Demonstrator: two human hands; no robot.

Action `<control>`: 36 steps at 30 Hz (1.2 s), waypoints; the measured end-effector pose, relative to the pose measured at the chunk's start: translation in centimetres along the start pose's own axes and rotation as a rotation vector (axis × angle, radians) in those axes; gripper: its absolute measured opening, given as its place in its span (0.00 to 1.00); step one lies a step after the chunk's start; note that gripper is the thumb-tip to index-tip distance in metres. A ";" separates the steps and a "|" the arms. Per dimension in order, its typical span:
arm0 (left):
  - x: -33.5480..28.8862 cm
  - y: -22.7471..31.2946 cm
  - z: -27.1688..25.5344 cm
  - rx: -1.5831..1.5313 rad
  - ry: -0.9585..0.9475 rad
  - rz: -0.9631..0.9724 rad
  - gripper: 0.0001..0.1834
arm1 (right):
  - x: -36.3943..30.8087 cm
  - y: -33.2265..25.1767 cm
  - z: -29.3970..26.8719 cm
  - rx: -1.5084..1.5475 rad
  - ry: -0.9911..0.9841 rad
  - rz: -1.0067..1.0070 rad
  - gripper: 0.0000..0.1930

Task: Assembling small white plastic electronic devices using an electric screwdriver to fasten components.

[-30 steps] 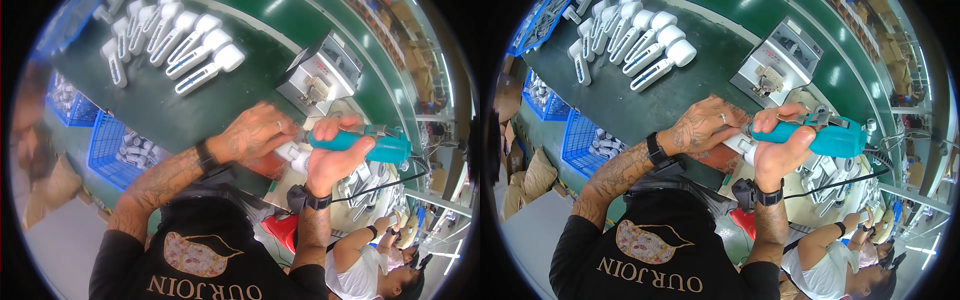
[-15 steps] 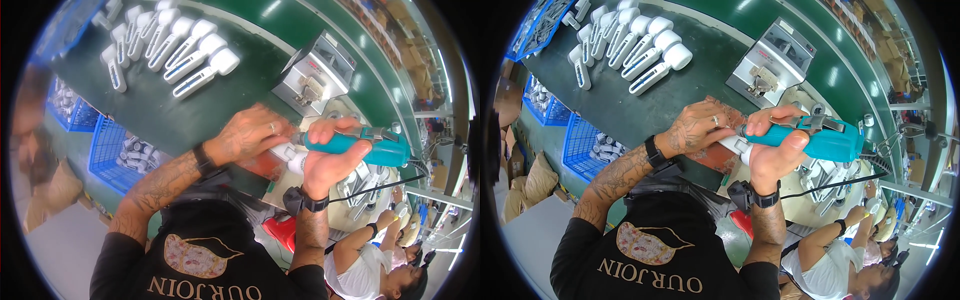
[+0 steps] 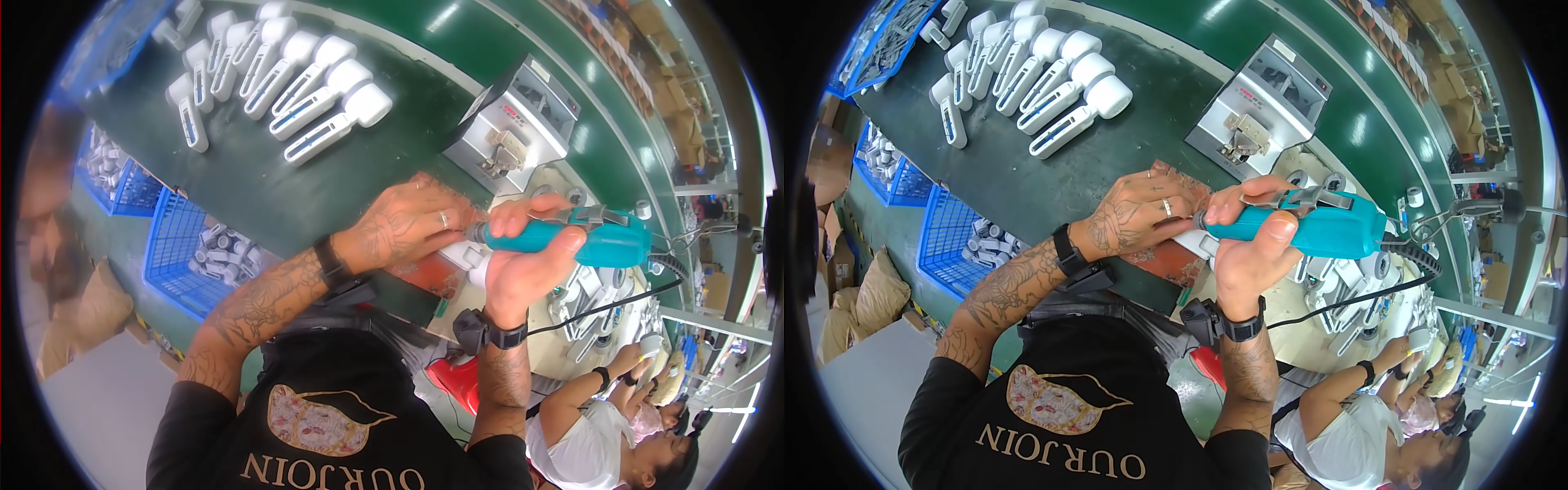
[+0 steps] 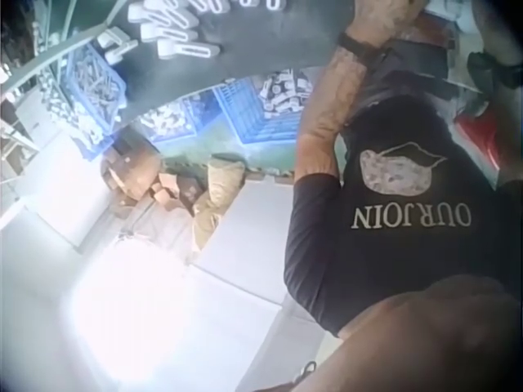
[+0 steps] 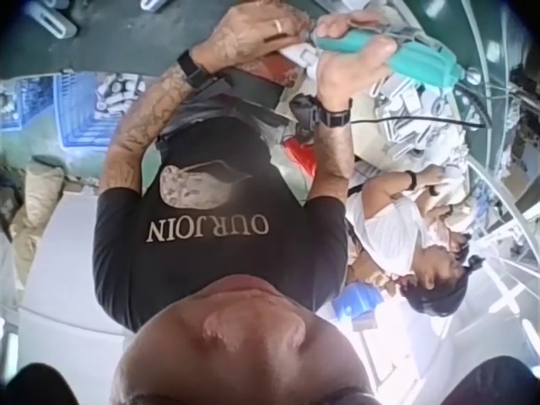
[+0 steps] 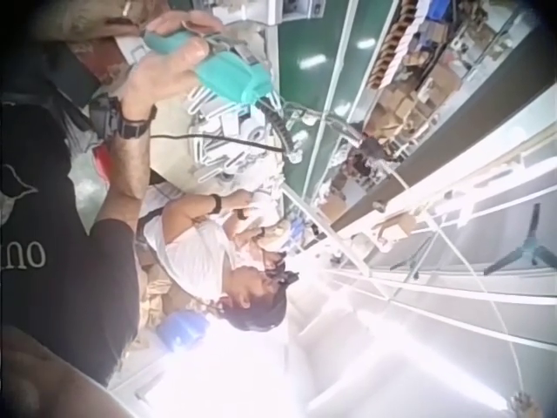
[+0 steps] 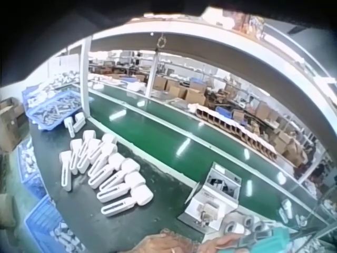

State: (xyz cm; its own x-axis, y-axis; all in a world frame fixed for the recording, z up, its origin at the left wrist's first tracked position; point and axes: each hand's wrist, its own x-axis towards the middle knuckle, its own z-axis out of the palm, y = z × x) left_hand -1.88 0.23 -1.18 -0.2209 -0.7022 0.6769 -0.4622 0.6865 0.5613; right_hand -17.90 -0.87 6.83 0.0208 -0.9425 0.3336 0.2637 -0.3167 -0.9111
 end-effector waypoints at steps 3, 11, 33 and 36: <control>0.0 0.0 -0.1 0.000 -0.009 0.000 0.13 | -0.1 0.0 0.1 -0.013 0.010 0.007 0.35; 0.1 0.0 -0.1 -0.039 0.007 -0.007 0.13 | 0.0 -0.2 0.2 -0.059 0.040 -0.019 0.37; -0.1 -0.4 0.2 -0.047 0.012 0.010 0.13 | -0.7 0.1 0.5 -0.013 0.019 0.026 0.38; -0.1 -0.3 0.1 -0.065 0.028 0.013 0.13 | -0.6 0.3 0.3 0.004 0.019 0.028 0.38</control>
State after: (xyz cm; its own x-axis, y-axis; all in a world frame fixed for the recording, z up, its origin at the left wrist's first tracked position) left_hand -1.79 0.04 -1.47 -0.2020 -0.6883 0.6968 -0.4029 0.7068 0.5814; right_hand -17.54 -0.39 6.42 0.0103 -0.9527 0.3037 0.2674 -0.2900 -0.9189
